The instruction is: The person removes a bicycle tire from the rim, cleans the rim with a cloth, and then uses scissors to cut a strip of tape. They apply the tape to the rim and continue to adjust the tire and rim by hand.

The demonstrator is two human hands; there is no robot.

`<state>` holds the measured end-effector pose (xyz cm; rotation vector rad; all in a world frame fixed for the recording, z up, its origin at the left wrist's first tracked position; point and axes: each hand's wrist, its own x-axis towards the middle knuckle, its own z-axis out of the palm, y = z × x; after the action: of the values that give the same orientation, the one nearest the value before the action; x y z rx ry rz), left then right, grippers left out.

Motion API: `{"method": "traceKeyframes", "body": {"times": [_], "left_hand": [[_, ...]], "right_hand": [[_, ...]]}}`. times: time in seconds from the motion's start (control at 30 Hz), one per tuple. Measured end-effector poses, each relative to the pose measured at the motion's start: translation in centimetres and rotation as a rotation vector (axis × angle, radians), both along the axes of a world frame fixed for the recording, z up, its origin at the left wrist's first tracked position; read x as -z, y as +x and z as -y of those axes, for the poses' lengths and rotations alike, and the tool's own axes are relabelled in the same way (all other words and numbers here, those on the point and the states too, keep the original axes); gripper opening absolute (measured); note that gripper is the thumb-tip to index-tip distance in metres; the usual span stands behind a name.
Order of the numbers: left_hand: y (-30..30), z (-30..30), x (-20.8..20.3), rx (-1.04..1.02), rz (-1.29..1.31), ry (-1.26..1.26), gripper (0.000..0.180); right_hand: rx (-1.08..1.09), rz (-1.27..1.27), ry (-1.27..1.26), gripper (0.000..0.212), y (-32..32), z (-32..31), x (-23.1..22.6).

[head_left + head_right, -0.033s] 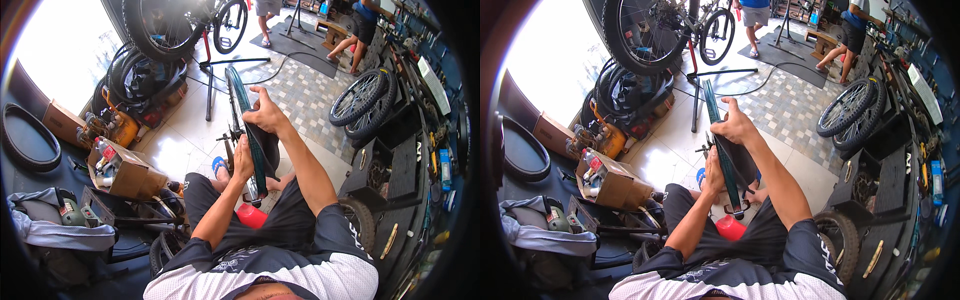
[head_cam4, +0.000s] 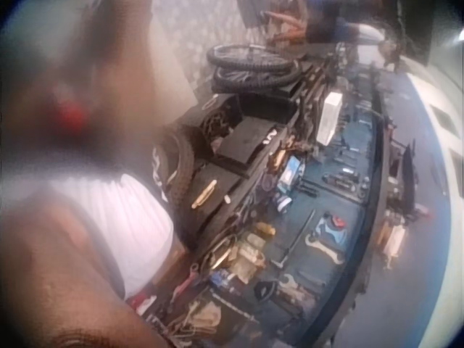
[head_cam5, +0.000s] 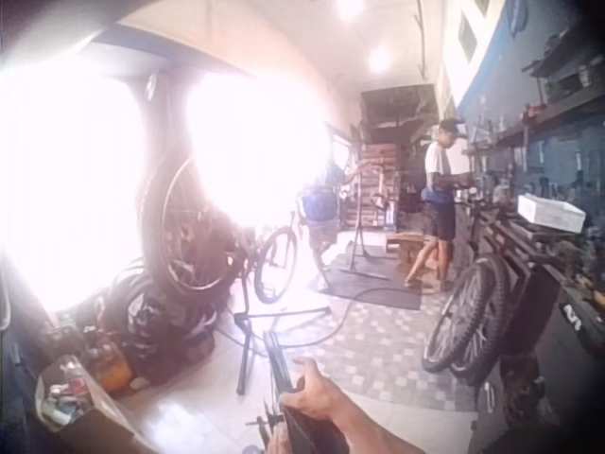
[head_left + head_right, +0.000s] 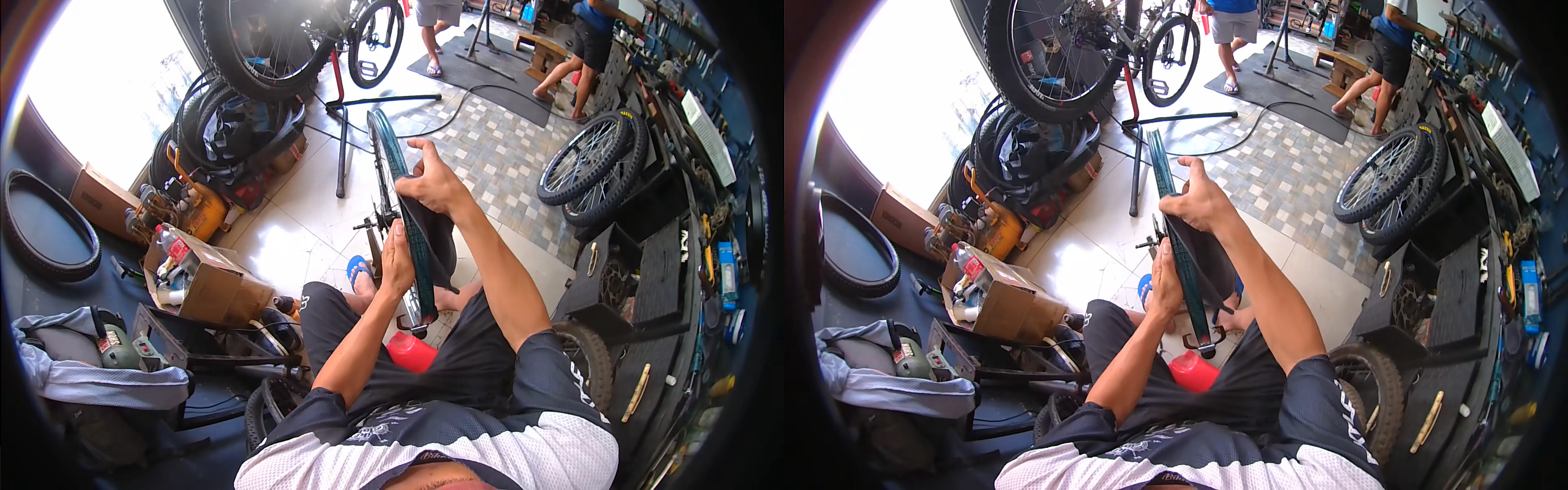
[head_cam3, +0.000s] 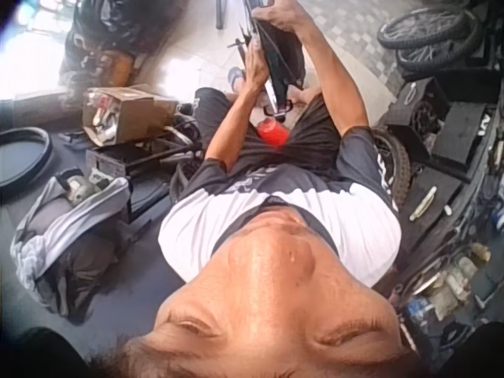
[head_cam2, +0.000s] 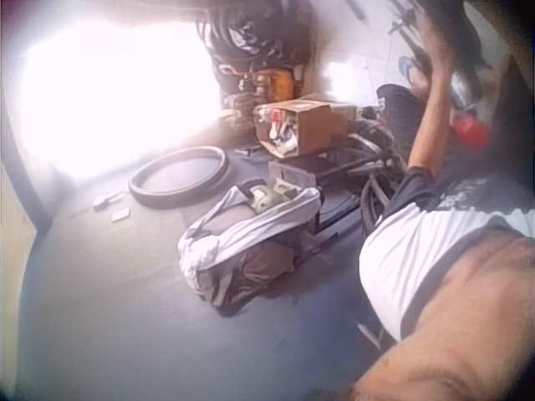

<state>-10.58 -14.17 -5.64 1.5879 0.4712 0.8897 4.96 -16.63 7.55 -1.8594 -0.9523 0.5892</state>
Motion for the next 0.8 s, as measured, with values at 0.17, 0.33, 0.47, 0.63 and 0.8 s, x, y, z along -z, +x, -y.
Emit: {"method": "traceKeyframes", "body": {"times": [0.17, 0.33, 0.47, 0.63, 0.8], "left_hand": [[0.9, -0.3, 0.4, 0.060, 0.105, -0.226, 0.047], [0.2, -0.4, 0.5, 0.094, 0.066, -0.211, 0.048], [0.0, 0.2, -0.7, 0.097, 0.109, -0.169, 0.047], [0.4, 0.0, 0.3, 0.055, 0.109, -0.094, 0.051], [0.7, -0.7, 1.7, 0.032, 0.115, -0.112, 0.055]], "right_hand": [[-0.045, -0.081, 0.017, 0.086, 0.3, -0.1, -1.3], [-0.155, -0.110, -0.028, 0.091, 0.4, 1.1, 0.3], [-0.209, -0.144, -0.091, 0.096, -0.5, 2.2, -0.5], [-0.205, -0.113, -0.117, 0.097, -0.5, 2.5, 0.5], [-0.222, -0.125, -0.128, 0.101, -1.8, 3.4, -0.1]]}}
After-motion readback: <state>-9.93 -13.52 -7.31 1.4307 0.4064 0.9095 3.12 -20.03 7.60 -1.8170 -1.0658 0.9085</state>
